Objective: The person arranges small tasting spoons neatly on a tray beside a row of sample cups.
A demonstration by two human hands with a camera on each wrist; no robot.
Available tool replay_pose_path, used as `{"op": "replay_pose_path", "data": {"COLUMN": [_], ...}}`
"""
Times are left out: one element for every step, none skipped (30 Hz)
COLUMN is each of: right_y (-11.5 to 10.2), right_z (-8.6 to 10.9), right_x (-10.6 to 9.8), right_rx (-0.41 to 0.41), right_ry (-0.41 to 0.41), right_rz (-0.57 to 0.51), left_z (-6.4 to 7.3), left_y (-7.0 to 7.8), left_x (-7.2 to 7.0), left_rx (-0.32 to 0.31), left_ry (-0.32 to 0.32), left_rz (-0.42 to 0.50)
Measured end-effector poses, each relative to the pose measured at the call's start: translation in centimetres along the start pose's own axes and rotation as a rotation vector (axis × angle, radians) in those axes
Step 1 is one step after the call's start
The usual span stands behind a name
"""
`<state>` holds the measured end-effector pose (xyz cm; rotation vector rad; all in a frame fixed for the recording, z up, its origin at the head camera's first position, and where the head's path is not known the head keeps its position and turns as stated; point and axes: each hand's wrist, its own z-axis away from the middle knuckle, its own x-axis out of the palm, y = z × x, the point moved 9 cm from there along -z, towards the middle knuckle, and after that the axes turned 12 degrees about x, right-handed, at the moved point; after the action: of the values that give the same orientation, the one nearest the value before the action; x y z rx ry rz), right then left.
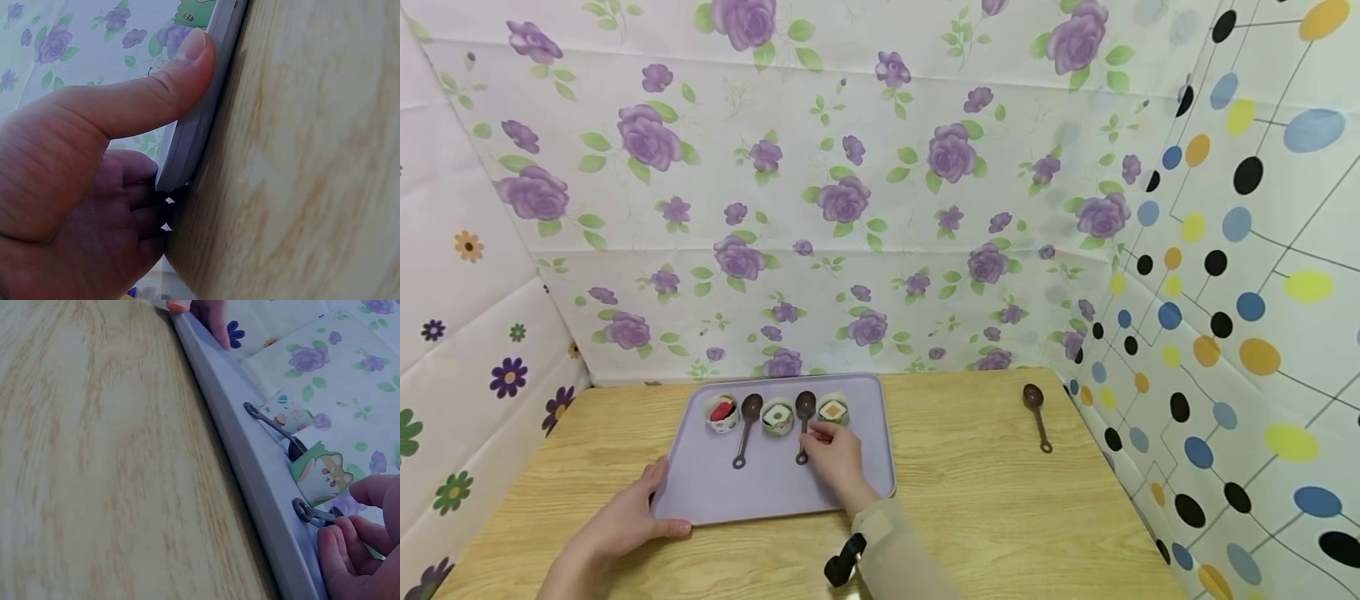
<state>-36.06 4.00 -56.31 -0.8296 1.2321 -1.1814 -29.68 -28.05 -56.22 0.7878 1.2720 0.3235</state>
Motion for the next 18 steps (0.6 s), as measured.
{"op": "replay_pose_path", "data": {"right_y": [0.0,0.0,0.0,0.0,0.1,0.1,0.2,0.2,0.2,0.3,0.2,0.3,0.4,0.4,0.5,0.6,0.7,0.8], "right_z": [0.0,0.0,0.0,0.0,0.1,0.1,0.2,0.2,0.3,0.3,0.4,0.3,0.3,0.3,0.3,0.3,0.3,0.2], "right_x": [-0.1,-0.2,-0.4,-0.5,-0.6,-0.7,-0.8,-0.9,-1.0,-1.2,-1.3,-1.5,-1.8,-2.0,-2.3,-2.7,-3.0,-3.4], "right_rx": [0.006,0.010,0.013,0.014,0.014,0.012,0.018,0.015,0.015,0.015,0.011,0.015,0.019,0.017,0.020,0.021,0.024,0.028], "right_ry": [-0.007,-0.013,-0.021,-0.029,-0.038,-0.047,-0.057,-0.068,-0.081,-0.091,-0.101,-0.111,-0.117,-0.122,-0.127,-0.129,-0.129,-0.125], "right_rz": [-0.009,-0.022,-0.034,-0.048,-0.061,-0.073,-0.088,-0.107,-0.126,-0.143,-0.164,-0.184,-0.198,-0.209,-0.218,-0.225,-0.231,-0.228], "left_z": [0.0,0.0,0.0,0.0,0.0,0.0,0.1,0.1,0.2,0.2,0.3,0.3,0.3,0.3,0.2,0.2,0.1,0.1], "left_y": [-0.1,-0.1,-0.1,-0.2,-0.2,-0.2,-0.2,-0.3,-0.3,-0.3,-0.2,-0.3,-0.3,-0.2,-0.2,-0.2,-0.2,-0.2], "left_x": [0.0,-0.1,-0.1,-0.1,-0.1,-0.1,-0.1,-0.1,-0.1,-0.1,-0.1,-0.1,-0.1,-0.1,-0.1,-0.1,0.0,0.0], "left_rx": [0.001,0.003,0.000,-0.004,-0.005,-0.006,-0.011,-0.017,-0.020,-0.023,-0.023,-0.027,-0.027,-0.026,-0.023,-0.024,-0.020,-0.020], "left_ry": [0.002,0.004,0.005,0.004,0.002,0.001,-0.002,-0.005,-0.007,-0.009,-0.010,-0.010,-0.010,-0.009,-0.011,-0.012,-0.014,-0.016], "left_rz": [0.000,0.000,0.002,0.002,0.002,-0.001,-0.002,0.000,-0.002,-0.005,-0.007,-0.007,-0.011,-0.010,-0.015,-0.015,-0.019,-0.018]}}
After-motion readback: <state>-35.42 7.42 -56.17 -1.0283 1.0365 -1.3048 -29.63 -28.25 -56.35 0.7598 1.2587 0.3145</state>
